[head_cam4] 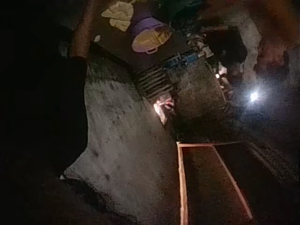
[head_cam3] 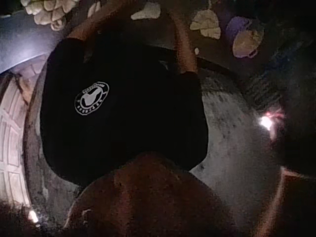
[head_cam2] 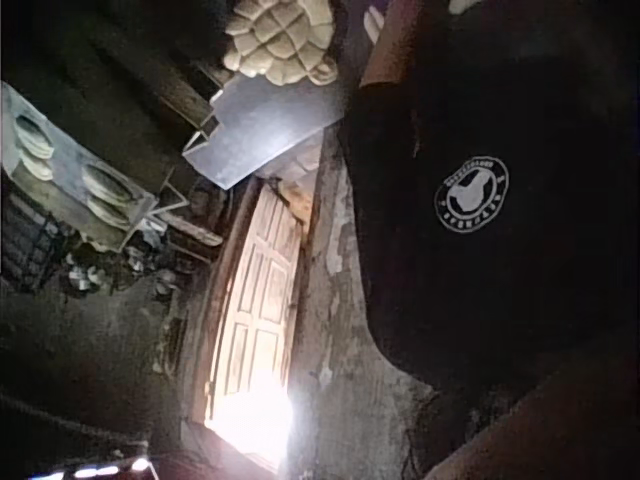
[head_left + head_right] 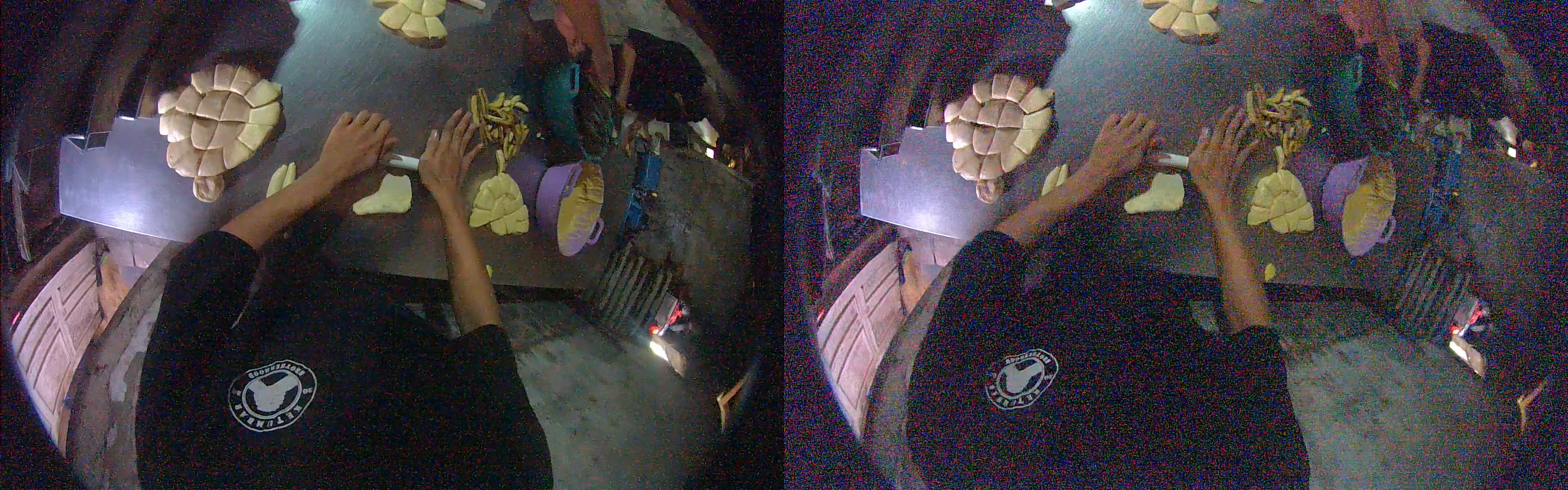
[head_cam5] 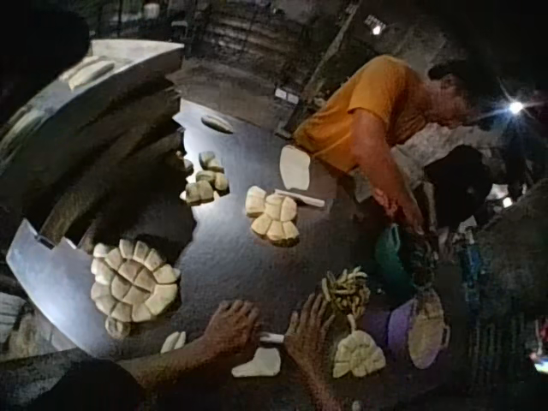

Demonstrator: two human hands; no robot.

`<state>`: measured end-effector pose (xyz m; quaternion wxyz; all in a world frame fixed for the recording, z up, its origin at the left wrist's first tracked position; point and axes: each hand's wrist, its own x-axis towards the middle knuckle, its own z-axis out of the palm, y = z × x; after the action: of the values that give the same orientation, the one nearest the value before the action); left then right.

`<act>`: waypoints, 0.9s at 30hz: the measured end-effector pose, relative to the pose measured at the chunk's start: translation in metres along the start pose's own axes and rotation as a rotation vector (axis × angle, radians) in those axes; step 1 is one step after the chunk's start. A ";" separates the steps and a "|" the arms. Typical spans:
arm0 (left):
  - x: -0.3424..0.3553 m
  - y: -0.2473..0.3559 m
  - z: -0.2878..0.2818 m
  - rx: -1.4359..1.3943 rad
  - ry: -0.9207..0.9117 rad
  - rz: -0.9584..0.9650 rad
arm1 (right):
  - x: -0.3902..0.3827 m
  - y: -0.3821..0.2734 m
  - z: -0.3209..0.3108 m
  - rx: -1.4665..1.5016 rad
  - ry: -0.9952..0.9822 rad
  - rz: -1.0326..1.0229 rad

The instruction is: The person prepares bread rolls by hand at a metal table. The person flattens pieces of dough using a rolling pin, places a dark filling from a bowl inside, folds the dough over the filling, and places the shaped rolls onto a metal baking tray.

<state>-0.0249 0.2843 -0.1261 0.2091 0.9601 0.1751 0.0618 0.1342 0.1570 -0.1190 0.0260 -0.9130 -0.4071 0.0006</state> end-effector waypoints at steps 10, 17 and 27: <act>-0.043 0.029 0.005 0.193 0.404 -0.205 | -0.029 -0.007 0.008 0.038 -0.037 -0.080; -0.099 0.055 0.027 0.150 0.277 -0.357 | -0.089 -0.001 0.005 0.068 0.009 -0.101; -0.171 0.052 0.043 0.294 0.119 -0.039 | -0.147 0.012 0.006 0.570 0.034 -0.247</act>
<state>-0.1600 0.1617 -0.1507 0.0566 0.9715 0.2127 0.0881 0.0443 0.0397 -0.1287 0.2877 -0.8124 -0.4980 0.0963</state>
